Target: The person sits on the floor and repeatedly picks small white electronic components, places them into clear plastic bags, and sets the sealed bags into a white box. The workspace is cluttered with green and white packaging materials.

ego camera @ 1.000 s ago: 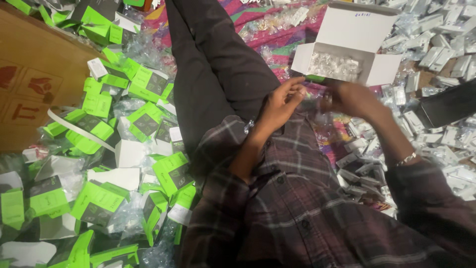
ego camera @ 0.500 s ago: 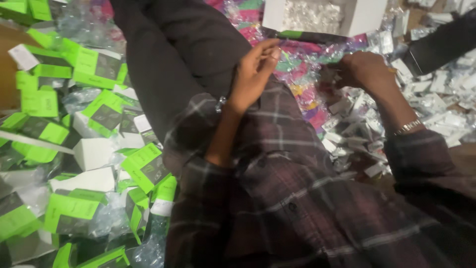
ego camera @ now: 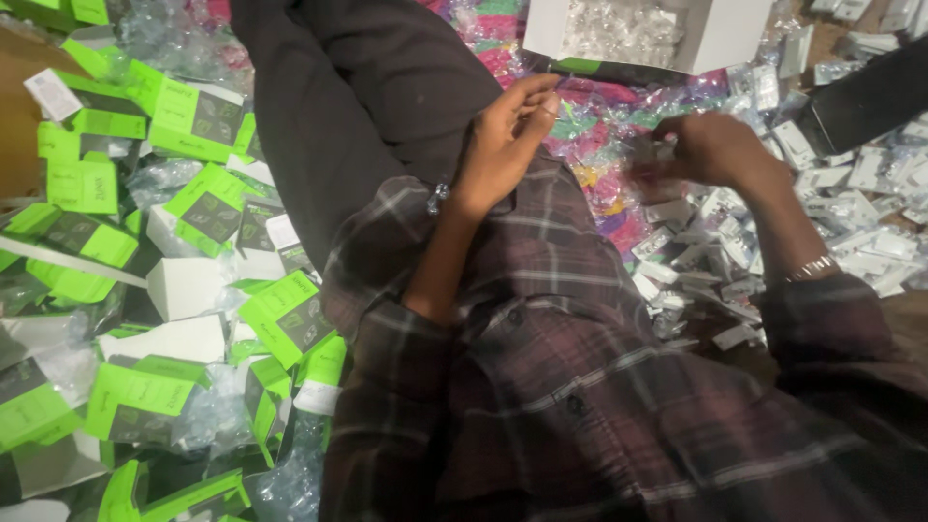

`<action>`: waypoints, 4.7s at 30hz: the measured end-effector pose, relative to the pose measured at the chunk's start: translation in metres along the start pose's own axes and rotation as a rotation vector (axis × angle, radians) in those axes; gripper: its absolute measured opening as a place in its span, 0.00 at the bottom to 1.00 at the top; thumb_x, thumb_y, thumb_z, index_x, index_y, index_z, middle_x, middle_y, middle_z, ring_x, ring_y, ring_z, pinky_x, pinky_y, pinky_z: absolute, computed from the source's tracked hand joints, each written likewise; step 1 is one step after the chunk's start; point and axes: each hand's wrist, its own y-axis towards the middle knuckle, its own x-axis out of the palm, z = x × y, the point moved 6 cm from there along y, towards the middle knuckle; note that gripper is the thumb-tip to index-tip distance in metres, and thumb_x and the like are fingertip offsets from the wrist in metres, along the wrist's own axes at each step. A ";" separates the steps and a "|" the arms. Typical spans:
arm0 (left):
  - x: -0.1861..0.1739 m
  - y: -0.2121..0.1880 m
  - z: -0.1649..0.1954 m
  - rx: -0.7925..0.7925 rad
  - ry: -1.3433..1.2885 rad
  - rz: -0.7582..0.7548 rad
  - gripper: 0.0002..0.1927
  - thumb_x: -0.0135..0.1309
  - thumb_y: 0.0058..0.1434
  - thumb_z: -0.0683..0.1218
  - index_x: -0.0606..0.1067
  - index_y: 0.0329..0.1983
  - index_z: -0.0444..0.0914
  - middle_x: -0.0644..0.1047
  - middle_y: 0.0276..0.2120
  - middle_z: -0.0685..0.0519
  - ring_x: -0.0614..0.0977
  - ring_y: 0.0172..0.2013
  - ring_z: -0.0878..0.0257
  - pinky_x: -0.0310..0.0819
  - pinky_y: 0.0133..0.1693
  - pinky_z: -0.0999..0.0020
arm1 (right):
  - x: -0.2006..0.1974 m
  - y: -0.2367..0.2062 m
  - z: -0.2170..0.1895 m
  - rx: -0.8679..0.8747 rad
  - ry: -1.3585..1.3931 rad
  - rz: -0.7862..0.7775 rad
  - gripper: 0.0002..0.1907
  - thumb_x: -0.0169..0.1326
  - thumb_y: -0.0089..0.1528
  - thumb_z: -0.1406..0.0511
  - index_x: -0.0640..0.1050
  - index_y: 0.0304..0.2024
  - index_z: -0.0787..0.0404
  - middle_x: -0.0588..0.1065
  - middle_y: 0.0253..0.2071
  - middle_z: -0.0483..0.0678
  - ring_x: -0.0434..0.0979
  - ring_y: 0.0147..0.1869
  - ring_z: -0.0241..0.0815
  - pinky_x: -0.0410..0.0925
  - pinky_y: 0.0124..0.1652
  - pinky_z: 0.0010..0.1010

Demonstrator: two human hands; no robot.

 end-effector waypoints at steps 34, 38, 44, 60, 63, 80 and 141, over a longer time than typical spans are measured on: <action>-0.005 0.007 -0.034 -0.064 -0.560 -0.018 0.22 0.46 0.76 0.58 0.72 0.55 0.35 0.78 0.49 0.50 0.78 0.48 0.64 0.73 0.54 0.65 | -0.035 -0.009 -0.157 -0.286 0.607 0.661 0.07 0.59 0.68 0.70 0.82 0.47 0.67 0.79 0.30 0.50 0.74 0.26 0.33 0.64 0.26 0.27; -0.006 0.008 -0.036 -0.050 -0.509 0.009 0.22 0.46 0.75 0.59 0.72 0.54 0.36 0.78 0.46 0.52 0.79 0.47 0.65 0.74 0.53 0.66 | -0.032 -0.006 -0.154 -0.337 0.670 0.660 0.07 0.59 0.68 0.70 0.82 0.47 0.66 0.81 0.34 0.49 0.78 0.29 0.31 0.68 0.29 0.24; -0.006 0.010 -0.037 -0.025 -0.479 0.046 0.21 0.48 0.76 0.58 0.73 0.53 0.35 0.77 0.44 0.52 0.78 0.46 0.66 0.73 0.52 0.67 | -0.035 -0.012 -0.157 -0.405 0.418 0.874 0.06 0.64 0.66 0.70 0.83 0.45 0.64 0.79 0.34 0.52 0.79 0.32 0.41 0.69 0.32 0.30; -0.013 0.004 -0.021 0.040 -0.325 0.147 0.25 0.41 0.78 0.56 0.73 0.58 0.30 0.80 0.54 0.48 0.78 0.52 0.65 0.70 0.56 0.70 | -0.013 -0.009 -0.135 -0.341 0.541 0.761 0.08 0.63 0.65 0.69 0.82 0.46 0.64 0.79 0.34 0.48 0.73 0.28 0.34 0.65 0.28 0.27; -0.012 0.004 -0.025 0.020 -0.306 0.125 0.26 0.42 0.78 0.57 0.73 0.60 0.30 0.80 0.52 0.47 0.78 0.51 0.64 0.71 0.55 0.69 | -0.004 0.008 -0.137 -0.301 0.860 0.656 0.09 0.63 0.67 0.68 0.83 0.49 0.64 0.78 0.32 0.46 0.70 0.29 0.26 0.62 0.29 0.22; -0.014 -0.002 -0.002 0.112 0.021 0.164 0.25 0.42 0.77 0.61 0.75 0.55 0.35 0.80 0.43 0.50 0.80 0.46 0.64 0.74 0.51 0.68 | -0.006 0.025 -0.138 -0.368 0.684 0.660 0.12 0.62 0.66 0.68 0.76 0.29 0.69 0.71 0.21 0.44 0.66 0.26 0.26 0.60 0.25 0.27; -0.007 -0.004 0.016 0.273 0.523 0.510 0.12 0.48 0.68 0.40 0.74 0.54 0.34 0.77 0.46 0.41 0.80 0.45 0.43 0.75 0.46 0.55 | 0.031 0.060 -0.149 -0.297 1.178 0.803 0.13 0.50 0.75 0.66 0.72 0.35 0.64 0.71 0.33 0.40 0.66 0.37 0.27 0.63 0.36 0.24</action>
